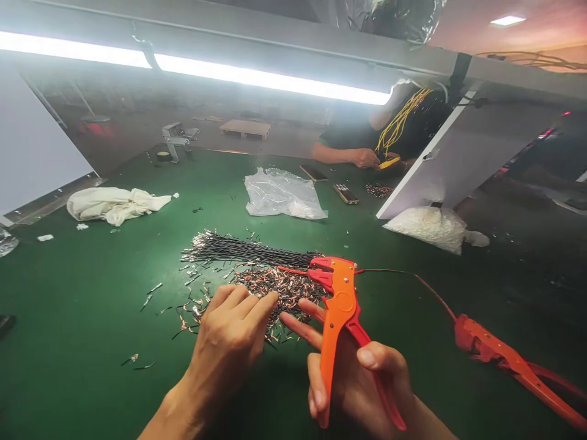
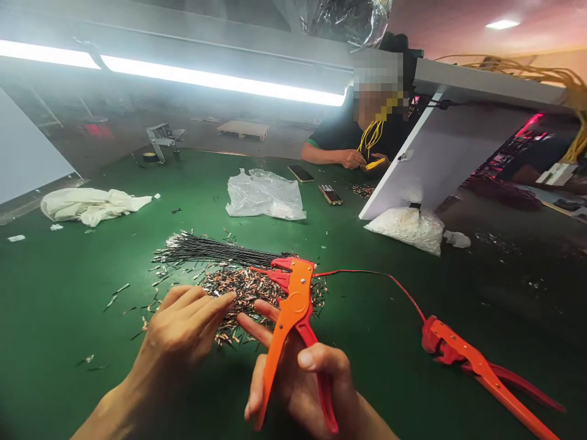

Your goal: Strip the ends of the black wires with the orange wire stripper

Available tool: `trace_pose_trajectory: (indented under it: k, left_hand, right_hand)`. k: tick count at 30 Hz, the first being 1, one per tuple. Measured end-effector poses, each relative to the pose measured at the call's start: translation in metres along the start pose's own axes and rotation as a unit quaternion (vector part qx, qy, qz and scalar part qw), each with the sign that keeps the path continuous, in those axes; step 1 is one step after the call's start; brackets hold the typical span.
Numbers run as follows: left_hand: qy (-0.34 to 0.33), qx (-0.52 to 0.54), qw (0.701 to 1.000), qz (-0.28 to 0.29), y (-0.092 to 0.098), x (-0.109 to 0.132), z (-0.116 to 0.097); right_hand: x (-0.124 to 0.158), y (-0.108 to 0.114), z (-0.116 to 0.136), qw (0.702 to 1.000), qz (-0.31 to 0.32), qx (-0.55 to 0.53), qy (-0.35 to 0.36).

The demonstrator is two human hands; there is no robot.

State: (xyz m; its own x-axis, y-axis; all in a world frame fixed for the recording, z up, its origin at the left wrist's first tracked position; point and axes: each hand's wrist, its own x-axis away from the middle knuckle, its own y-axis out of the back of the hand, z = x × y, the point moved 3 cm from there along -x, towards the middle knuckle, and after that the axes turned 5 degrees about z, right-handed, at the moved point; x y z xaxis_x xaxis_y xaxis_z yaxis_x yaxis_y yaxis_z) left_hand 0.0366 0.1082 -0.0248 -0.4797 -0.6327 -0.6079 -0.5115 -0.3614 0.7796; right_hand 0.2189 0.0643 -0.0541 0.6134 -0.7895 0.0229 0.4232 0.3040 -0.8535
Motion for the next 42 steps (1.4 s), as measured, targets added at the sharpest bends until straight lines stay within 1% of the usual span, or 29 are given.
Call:
trace_pose_trajectory:
  k: [5, 10, 14, 17, 21, 24, 27, 29, 31, 35, 38, 40, 42]
  left_hand:
    - [-0.022, -0.015, 0.999, 0.018, -0.006, 0.000, -0.005]
    - [-0.036, -0.022, 0.999, 0.024, -0.014, 0.004, -0.008]
    - [-0.032, 0.001, 0.999, 0.031, -0.016, 0.006, -0.010]
    - [-0.021, 0.039, 0.999, 0.026, -0.015, 0.006, -0.013]
    - [0.000, 0.067, 0.998, 0.013, -0.014, 0.005, -0.015]
    - [0.004, 0.064, 0.998, -0.006, -0.013, 0.004, -0.016]
    - [-0.012, 0.045, 0.998, -0.042, -0.010, 0.002, -0.019]
    - [-0.013, 0.032, 0.998, -0.053, -0.008, 0.001, -0.019]
    - [-0.003, 0.024, 0.998, -0.064, -0.006, 0.001, -0.018]
    - [0.021, 0.031, 0.993, -0.111, 0.001, 0.002, -0.012]
    - [0.032, 0.046, 0.989, -0.139, 0.006, 0.001, -0.010]
    - [0.027, 0.054, 0.986, -0.154, 0.010, 0.001, -0.013]
    - [0.001, 0.072, 0.985, -0.158, 0.013, 0.001, -0.021]
  right_hand:
    - [-0.003, 0.002, -0.003, 0.999, -0.028, 0.006, 0.020]
    - [-0.005, 0.007, -0.006, 0.999, -0.012, 0.012, 0.027]
    - [-0.005, 0.009, -0.008, 0.998, -0.031, 0.032, 0.035]
    - [-0.007, 0.005, -0.008, 0.998, -0.022, 0.044, 0.026]
    - [-0.010, 0.000, -0.007, 0.999, -0.012, 0.034, -0.008]
    - [-0.009, 0.000, -0.003, 0.999, -0.019, 0.035, -0.009]
    - [-0.005, 0.001, 0.005, 0.998, -0.027, 0.053, 0.022]
    - [-0.003, 0.001, 0.009, 0.997, -0.022, 0.059, 0.034]
    - [-0.002, 0.001, 0.011, 0.998, -0.013, 0.047, 0.043]
    - [-0.003, 0.000, 0.012, 0.999, 0.000, 0.013, 0.051]
    - [-0.005, -0.001, 0.010, 0.999, 0.013, 0.009, 0.050]
    - [-0.006, -0.001, 0.010, 0.998, 0.014, 0.008, 0.056]
    - [-0.006, -0.001, 0.010, 0.998, 0.009, 0.001, 0.060]
